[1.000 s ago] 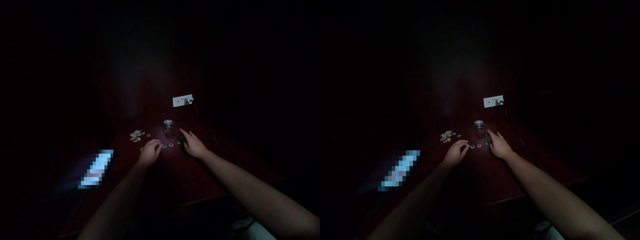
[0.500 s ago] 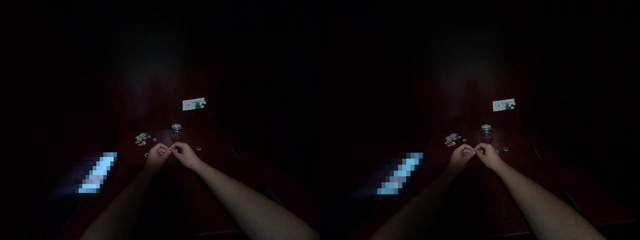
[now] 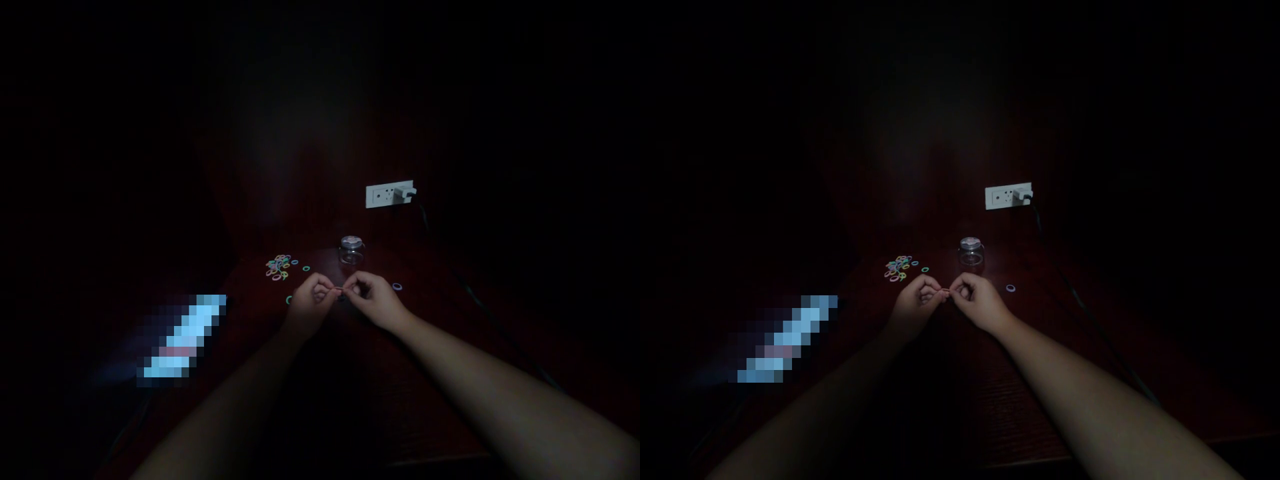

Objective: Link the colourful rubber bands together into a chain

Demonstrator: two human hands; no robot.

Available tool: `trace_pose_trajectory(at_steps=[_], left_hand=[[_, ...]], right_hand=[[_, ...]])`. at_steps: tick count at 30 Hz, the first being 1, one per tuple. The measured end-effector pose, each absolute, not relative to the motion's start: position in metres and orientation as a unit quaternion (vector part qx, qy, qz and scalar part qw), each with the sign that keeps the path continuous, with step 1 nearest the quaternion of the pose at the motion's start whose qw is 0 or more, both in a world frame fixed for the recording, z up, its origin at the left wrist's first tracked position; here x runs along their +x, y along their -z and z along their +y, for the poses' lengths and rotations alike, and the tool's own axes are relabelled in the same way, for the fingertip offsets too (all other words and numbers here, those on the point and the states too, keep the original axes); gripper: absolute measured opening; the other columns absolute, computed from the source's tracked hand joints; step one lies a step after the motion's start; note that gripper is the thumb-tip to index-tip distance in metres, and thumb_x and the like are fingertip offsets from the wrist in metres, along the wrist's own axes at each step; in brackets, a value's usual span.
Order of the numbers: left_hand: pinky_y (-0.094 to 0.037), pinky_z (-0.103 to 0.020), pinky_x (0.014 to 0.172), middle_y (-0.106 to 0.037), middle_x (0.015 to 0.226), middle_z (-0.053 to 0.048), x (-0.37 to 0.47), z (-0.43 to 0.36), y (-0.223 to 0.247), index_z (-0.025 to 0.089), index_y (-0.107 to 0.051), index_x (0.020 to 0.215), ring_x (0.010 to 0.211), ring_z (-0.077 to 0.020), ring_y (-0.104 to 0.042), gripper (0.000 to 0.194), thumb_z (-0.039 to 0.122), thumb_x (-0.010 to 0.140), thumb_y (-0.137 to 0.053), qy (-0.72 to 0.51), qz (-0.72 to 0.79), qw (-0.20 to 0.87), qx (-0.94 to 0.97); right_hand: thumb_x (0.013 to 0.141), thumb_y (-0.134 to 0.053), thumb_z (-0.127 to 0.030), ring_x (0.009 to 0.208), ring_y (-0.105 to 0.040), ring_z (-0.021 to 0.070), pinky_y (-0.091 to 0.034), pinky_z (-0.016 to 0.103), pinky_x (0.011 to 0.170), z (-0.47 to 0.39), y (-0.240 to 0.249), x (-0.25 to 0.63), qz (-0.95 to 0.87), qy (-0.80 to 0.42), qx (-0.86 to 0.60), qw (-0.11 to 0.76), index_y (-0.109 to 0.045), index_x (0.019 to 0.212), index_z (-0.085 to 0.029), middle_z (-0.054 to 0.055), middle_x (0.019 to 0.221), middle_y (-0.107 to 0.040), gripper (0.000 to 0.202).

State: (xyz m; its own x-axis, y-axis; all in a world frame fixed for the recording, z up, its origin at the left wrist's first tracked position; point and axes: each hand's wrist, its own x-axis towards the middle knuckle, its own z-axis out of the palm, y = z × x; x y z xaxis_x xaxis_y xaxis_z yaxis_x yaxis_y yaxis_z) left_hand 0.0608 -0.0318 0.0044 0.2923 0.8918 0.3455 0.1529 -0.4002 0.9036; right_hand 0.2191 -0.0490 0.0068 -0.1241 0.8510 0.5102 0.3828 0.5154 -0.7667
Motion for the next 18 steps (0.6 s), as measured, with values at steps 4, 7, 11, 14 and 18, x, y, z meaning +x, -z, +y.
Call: trace_pose_trajectory(at_steps=[4, 7, 11, 14, 18], left_hand=[[-0.047, -0.023, 0.064, -0.064, 0.075, -0.004, 0.0602, -0.0318, -0.003, 0.015, -0.049, 0.078, 0.072, -0.0128, -0.062, 0.008, 0.021, 0.075, -0.053, -0.456, 0.358, 0.41, 0.704], [-0.048, -0.025, 0.069, -0.066, 0.081, -0.005, 0.0594, -0.031, -0.0017, 0.015, -0.049, 0.081, 0.075, -0.0126, -0.063, 0.006, 0.017, 0.076, -0.049, -0.461, 0.347, 0.413, 0.704], [-0.048, -0.024, 0.068, -0.066, 0.079, -0.005, 0.0586, -0.0301, -0.002, 0.015, -0.049, 0.084, 0.073, -0.0126, -0.063, 0.008, 0.021, 0.077, -0.049, -0.47, 0.353, 0.406, 0.7], [-0.048, -0.024, 0.066, -0.065, 0.077, -0.004, 0.0585, -0.0303, -0.0034, 0.015, -0.052, 0.085, 0.071, -0.0131, -0.062, 0.014, 0.027, 0.078, -0.05, -0.466, 0.36, 0.391, 0.707], [-0.049, -0.024, 0.064, -0.066, 0.078, -0.006, 0.0598, -0.0313, -0.0038, 0.013, -0.06, 0.082, 0.072, -0.0142, -0.062, 0.02, 0.031, 0.076, -0.055, -0.44, 0.366, 0.385, 0.724]], right_hand=[[0.072, -0.055, -0.019, 0.051, -0.044, 0.0079, -0.036, 0.019, 0.047, -0.0486, -0.0085, 0.2204, -0.723, -0.219, -0.421, 0.501, -0.059, 0.074, -0.015, -0.002, 0.056, -0.05, 0.006], [0.072, -0.055, -0.018, 0.053, -0.045, 0.0081, -0.037, 0.019, 0.049, -0.0478, -0.0094, 0.2221, -0.738, -0.196, -0.41, 0.499, -0.059, 0.073, -0.015, -0.002, 0.059, -0.053, 0.005], [0.072, -0.054, -0.016, 0.057, -0.048, 0.0091, -0.039, 0.02, 0.052, -0.0478, -0.0109, 0.2231, -0.757, -0.165, -0.398, 0.491, -0.061, 0.072, -0.015, 0.001, 0.065, -0.055, 0.006], [0.073, -0.054, -0.016, 0.059, -0.05, 0.0099, -0.04, 0.021, 0.053, -0.0492, -0.0129, 0.223, -0.766, -0.156, -0.394, 0.483, -0.061, 0.073, -0.015, 0.002, 0.068, -0.056, 0.008], [0.072, -0.053, -0.014, 0.06, -0.051, 0.0102, -0.041, 0.021, 0.054, -0.0509, -0.015, 0.223, -0.772, -0.147, -0.388, 0.483, -0.06, 0.071, -0.016, 0.002, 0.069, -0.056, 0.008]])
